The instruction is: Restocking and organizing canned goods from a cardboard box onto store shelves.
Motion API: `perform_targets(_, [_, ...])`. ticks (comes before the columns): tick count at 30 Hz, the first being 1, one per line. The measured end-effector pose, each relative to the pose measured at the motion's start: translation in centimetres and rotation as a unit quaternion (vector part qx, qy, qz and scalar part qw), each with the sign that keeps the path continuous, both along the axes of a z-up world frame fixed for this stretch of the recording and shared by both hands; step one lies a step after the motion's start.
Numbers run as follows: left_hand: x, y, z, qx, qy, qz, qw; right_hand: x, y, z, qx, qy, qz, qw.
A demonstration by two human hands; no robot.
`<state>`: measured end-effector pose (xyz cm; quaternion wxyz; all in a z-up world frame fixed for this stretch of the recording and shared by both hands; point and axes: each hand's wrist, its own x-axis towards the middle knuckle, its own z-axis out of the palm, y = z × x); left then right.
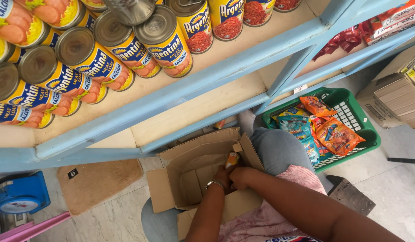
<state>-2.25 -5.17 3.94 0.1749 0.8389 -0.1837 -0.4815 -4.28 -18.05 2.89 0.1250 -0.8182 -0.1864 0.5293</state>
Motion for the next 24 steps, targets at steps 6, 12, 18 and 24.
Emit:
perform_targets(6, [-0.4,1.9,-12.0,0.042,-0.039,0.084,0.995,0.0,-0.3,-0.6,0.035,-0.048,-0.022,0.998])
perform_targets(12, [-0.4,1.3,-8.0,0.09,-0.031,0.114,0.989,0.3,-0.4,-1.1,0.064,-0.077,-0.072,0.992])
perform_targets(18, [-0.2,2.3,-6.6,0.027,-0.034,0.288,0.957,0.7,-0.5,-0.8,0.055,-0.073,-0.128,0.988])
perform_targets(24, [-0.8,3.7,-4.4,-0.059,-0.171,0.326,0.928,1.0,-0.5,-0.4,0.056,-0.09,-0.17,0.98])
